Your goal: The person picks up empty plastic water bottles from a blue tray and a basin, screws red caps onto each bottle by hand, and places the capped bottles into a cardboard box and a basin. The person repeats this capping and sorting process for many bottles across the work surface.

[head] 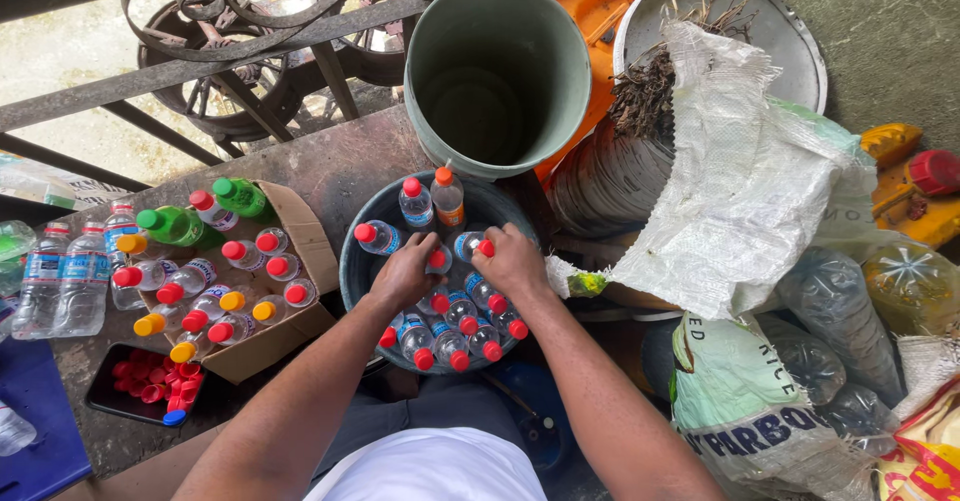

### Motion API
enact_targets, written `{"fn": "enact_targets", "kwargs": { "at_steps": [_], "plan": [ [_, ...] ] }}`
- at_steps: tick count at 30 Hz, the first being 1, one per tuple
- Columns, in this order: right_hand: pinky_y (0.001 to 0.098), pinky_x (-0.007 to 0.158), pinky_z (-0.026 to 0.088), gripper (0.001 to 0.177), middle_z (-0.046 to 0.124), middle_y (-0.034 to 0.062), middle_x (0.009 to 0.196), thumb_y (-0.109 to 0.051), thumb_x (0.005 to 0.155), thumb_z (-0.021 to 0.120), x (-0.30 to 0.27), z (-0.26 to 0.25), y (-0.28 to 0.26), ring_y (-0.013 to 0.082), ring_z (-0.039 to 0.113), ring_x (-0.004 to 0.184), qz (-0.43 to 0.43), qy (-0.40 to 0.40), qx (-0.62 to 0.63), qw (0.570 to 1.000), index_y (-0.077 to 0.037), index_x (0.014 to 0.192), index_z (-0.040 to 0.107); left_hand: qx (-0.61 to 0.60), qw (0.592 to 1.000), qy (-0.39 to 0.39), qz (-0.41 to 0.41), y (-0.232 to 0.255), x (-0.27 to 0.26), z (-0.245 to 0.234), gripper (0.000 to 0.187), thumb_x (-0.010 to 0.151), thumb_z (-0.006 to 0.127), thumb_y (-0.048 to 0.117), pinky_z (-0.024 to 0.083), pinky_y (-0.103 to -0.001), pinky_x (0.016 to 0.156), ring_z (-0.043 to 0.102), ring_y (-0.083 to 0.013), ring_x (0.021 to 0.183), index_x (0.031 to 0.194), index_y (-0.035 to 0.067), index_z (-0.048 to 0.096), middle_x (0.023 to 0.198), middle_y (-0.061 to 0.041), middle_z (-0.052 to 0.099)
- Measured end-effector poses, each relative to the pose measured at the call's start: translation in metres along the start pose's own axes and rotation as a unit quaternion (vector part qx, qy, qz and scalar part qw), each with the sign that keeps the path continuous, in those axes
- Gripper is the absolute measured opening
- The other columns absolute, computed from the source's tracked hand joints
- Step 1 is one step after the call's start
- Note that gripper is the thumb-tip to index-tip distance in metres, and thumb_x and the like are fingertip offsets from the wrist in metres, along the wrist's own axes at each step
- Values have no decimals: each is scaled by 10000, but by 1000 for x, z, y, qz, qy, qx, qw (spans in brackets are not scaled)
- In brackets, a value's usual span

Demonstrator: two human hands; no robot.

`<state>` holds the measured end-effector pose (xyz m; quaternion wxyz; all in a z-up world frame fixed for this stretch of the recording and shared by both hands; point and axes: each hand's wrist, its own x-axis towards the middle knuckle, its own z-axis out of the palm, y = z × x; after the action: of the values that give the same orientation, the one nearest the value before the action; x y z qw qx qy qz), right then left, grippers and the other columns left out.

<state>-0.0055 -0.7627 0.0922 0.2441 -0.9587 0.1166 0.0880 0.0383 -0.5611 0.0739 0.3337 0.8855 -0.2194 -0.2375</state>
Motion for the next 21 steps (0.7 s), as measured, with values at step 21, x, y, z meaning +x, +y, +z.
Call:
{"fn": "enact_targets", "kwargs": {
  "at_steps": [21],
  "plan": [
    [474, 1020, 487, 714, 553, 145, 1348, -425, 830, 739, 1, 16, 0, 313, 513, 1298, 13, -52, -84, 995, -83, 1419, 526, -54, 994, -46, -85, -19, -9, 0, 899, 845, 699, 557, 390, -448, 1145, 455, -323, 1415, 1531, 80, 365, 1521, -189, 461]
  ]
}}
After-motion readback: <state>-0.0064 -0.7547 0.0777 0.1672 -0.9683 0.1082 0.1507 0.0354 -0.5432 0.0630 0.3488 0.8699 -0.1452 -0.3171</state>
